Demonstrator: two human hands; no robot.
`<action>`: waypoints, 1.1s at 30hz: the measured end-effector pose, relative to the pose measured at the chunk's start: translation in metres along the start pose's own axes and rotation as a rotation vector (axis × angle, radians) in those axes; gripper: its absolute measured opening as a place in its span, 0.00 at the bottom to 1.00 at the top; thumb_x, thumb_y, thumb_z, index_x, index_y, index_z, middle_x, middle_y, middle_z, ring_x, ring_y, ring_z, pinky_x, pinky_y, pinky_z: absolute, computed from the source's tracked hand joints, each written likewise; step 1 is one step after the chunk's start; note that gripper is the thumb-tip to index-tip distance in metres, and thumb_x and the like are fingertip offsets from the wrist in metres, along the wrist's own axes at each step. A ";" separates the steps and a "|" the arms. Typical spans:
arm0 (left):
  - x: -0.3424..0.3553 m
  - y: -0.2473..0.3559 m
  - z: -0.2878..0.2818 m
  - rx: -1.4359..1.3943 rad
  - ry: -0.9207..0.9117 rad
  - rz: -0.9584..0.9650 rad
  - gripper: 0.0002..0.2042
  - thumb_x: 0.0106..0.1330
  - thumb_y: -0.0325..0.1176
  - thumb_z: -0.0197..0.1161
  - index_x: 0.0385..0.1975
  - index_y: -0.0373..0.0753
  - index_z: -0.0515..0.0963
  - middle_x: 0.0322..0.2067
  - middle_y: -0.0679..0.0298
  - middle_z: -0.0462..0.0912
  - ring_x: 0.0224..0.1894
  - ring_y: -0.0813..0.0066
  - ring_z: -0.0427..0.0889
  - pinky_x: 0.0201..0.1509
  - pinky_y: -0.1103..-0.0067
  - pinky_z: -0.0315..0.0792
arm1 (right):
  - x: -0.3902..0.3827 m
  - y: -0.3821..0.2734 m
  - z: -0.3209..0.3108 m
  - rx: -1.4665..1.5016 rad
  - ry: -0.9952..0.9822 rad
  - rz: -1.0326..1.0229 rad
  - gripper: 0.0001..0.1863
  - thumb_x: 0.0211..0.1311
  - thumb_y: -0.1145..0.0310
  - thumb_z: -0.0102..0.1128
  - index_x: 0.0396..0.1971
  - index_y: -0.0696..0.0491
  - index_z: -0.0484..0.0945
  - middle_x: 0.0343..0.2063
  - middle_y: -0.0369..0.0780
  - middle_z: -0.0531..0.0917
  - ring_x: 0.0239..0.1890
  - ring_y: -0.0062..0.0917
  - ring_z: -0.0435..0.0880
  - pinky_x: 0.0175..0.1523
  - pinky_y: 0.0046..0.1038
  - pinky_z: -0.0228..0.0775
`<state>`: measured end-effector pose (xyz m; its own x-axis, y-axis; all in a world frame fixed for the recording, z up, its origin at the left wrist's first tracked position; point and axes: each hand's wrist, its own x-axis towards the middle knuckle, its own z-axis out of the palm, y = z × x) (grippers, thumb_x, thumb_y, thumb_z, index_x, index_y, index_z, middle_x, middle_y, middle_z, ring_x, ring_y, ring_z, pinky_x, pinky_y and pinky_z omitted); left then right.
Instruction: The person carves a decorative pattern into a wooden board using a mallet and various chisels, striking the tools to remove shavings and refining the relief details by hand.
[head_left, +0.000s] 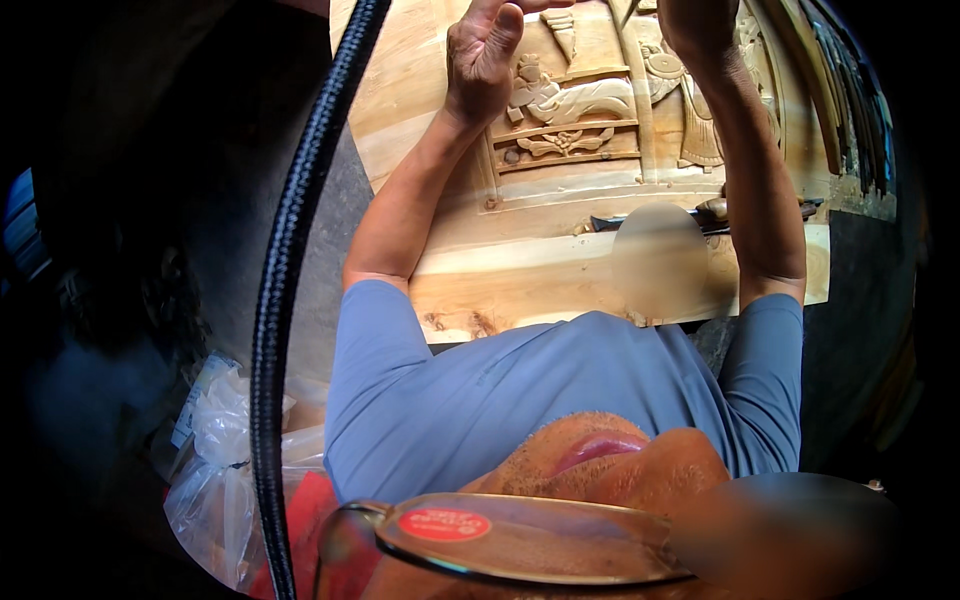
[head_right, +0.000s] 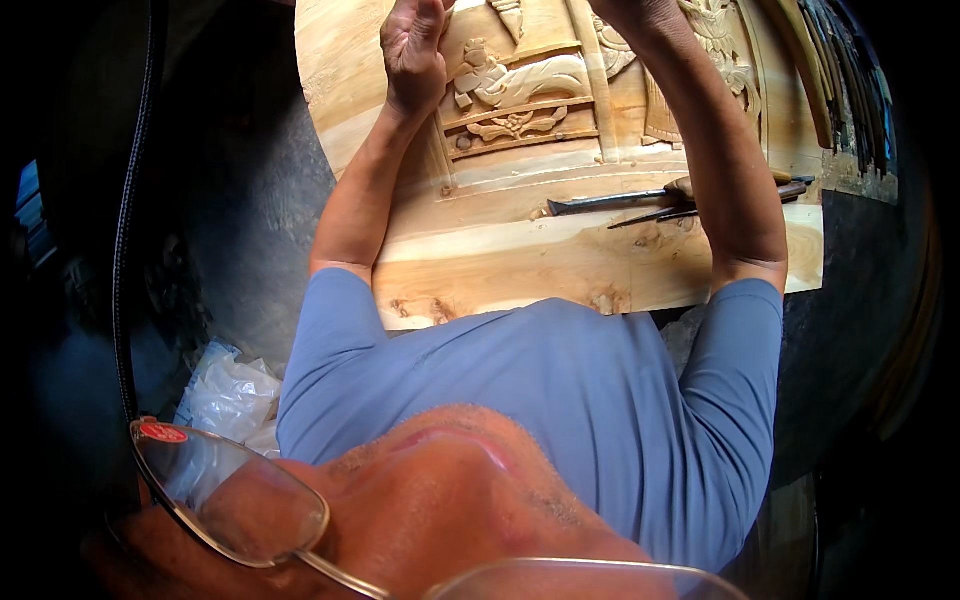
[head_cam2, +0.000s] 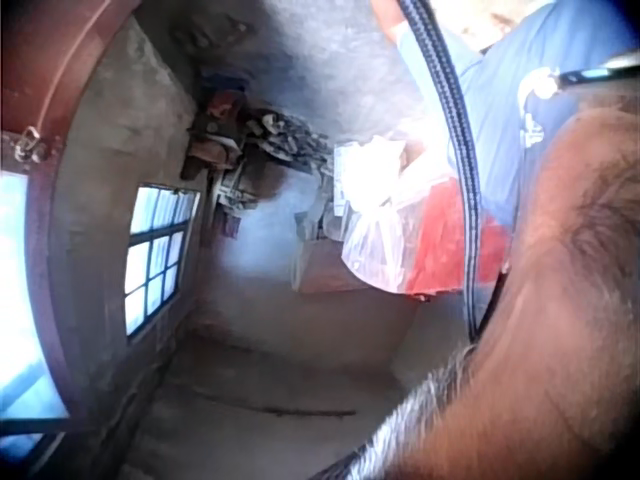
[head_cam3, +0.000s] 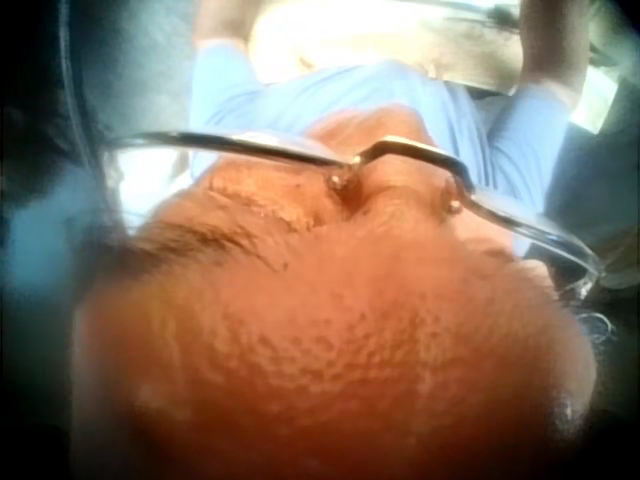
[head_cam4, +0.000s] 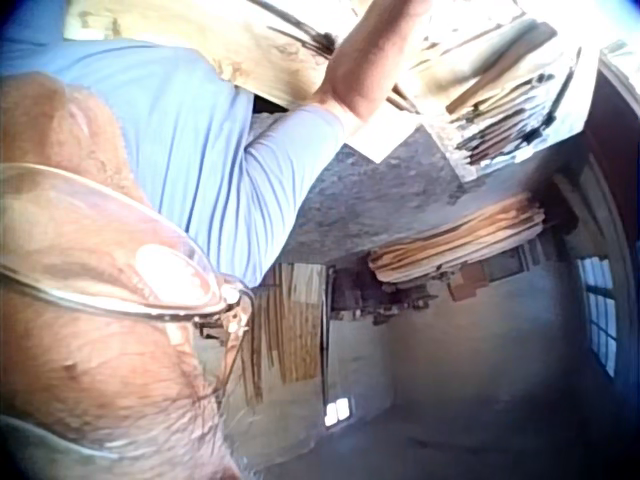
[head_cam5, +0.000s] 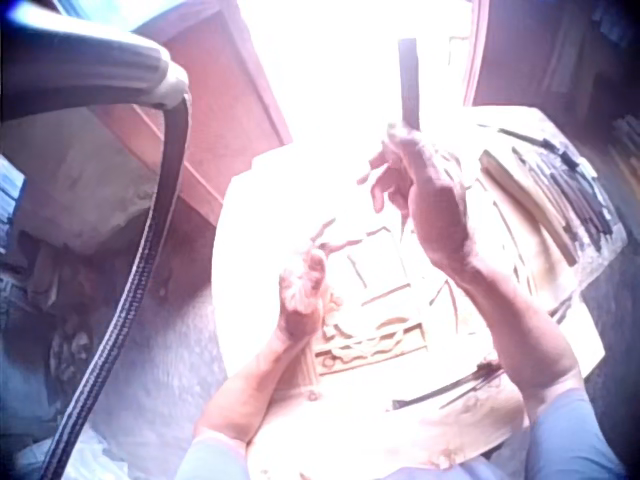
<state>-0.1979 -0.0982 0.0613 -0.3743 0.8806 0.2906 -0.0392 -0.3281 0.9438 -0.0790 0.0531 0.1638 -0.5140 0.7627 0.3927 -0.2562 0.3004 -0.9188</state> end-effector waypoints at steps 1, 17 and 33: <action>-0.001 -0.003 0.001 0.036 0.012 0.047 0.32 0.81 0.52 0.48 0.70 0.28 0.64 0.58 0.49 0.81 0.48 0.70 0.78 0.53 0.75 0.66 | -0.001 0.007 0.005 0.070 -0.036 0.027 0.17 0.76 0.58 0.56 0.32 0.56 0.82 0.24 0.41 0.86 0.18 0.16 0.79 0.19 0.18 0.57; 0.008 -0.008 -0.003 0.270 -0.131 0.106 0.30 0.81 0.52 0.43 0.63 0.30 0.76 0.66 0.44 0.75 0.71 0.50 0.69 0.76 0.66 0.57 | -0.008 0.026 0.020 0.262 -0.079 0.160 0.22 0.73 0.54 0.64 0.18 0.44 0.70 0.10 0.28 0.65 0.11 0.14 0.64 0.18 0.21 0.54; 0.005 -0.011 -0.007 0.355 -0.089 0.127 0.26 0.83 0.46 0.42 0.58 0.29 0.79 0.63 0.43 0.77 0.68 0.49 0.74 0.72 0.66 0.64 | -0.019 0.035 0.025 0.221 -0.056 0.219 0.30 0.73 0.52 0.63 0.10 0.40 0.60 0.08 0.29 0.63 0.13 0.18 0.69 0.17 0.19 0.53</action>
<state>-0.2060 -0.0929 0.0512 -0.2731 0.8721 0.4060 0.3307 -0.3112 0.8909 -0.0981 0.0348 0.1253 -0.6196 0.7607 0.1935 -0.3027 -0.0042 -0.9531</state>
